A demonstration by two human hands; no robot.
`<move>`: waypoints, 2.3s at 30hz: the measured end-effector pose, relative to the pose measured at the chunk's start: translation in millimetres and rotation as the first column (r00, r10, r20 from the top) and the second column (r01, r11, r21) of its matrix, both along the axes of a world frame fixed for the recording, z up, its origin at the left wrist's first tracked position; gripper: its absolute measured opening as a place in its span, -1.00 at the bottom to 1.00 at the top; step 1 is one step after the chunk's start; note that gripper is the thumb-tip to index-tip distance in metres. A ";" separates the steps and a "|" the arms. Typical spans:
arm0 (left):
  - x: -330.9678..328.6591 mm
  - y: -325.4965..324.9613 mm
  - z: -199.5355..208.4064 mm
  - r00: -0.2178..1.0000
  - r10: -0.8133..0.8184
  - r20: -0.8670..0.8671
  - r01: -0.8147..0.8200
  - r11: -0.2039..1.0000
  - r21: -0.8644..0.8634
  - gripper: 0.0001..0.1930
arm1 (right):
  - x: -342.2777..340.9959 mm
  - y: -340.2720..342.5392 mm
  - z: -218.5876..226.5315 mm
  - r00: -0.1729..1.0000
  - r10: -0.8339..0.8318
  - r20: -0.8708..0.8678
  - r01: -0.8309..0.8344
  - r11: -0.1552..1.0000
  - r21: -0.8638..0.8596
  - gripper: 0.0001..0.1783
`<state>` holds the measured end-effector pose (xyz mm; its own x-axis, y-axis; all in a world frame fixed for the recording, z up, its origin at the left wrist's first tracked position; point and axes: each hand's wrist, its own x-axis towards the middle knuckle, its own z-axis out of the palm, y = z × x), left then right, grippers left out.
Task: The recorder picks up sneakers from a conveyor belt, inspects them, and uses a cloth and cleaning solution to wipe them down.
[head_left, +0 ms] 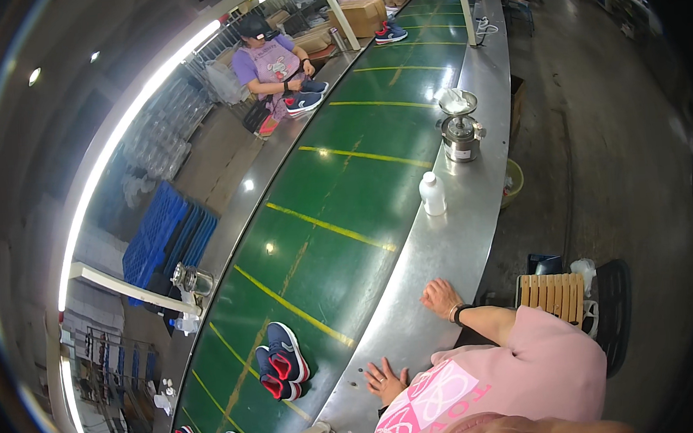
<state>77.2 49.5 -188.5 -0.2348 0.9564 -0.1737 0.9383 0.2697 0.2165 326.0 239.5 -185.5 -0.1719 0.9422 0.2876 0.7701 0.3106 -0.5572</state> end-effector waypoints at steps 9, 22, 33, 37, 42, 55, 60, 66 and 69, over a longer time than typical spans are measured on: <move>-2.6 -1.1 -3.5 1.000 0.009 -0.022 -0.008 0.999 0.040 -0.19 | -2.1 -1.0 3.8 0.999 0.027 0.028 -0.027 0.999 -0.017 -0.78; -1.0 2.8 -0.9 1.000 0.003 -0.005 -0.003 1.000 0.024 -0.18 | -4.0 -1.0 5.4 0.997 -0.016 0.080 0.014 1.000 0.028 -0.73; -0.4 4.4 1.6 0.999 -0.028 0.026 0.028 1.000 -0.006 -0.16 | 0.1 -0.5 6.9 0.997 0.028 0.065 -0.029 0.999 0.017 -0.75; -0.9 4.2 -1.2 1.000 0.009 0.022 -0.009 1.000 0.014 -0.17 | -0.9 0.5 3.2 0.998 0.026 0.056 -0.029 0.999 0.042 -0.77; 0.2 6.6 -4.9 1.000 0.004 0.013 -0.004 1.000 0.017 -0.17 | -1.1 3.3 -3.4 0.997 0.000 0.080 -0.007 0.997 0.080 -0.80; 2.4 5.1 -4.2 0.999 -0.019 0.029 0.019 1.000 -0.010 -0.17 | 3.3 3.1 -3.3 0.995 0.025 0.093 -0.029 0.999 0.042 -0.81; 1.4 4.1 -7.3 1.000 0.004 -0.021 -0.003 0.999 0.036 -0.17 | 1.1 4.5 -5.9 0.999 0.038 0.026 -0.039 0.998 0.055 -0.82; -2.6 8.9 -0.8 0.998 -0.020 0.058 0.023 0.999 -0.045 -0.19 | -0.7 6.4 -7.0 0.999 0.017 -0.034 -0.013 0.993 0.113 -0.86; -2.3 9.2 0.4 0.997 -0.015 0.072 0.020 0.998 -0.063 -0.20 | -0.3 6.7 -7.4 0.999 0.016 -0.051 -0.010 0.992 0.127 -0.88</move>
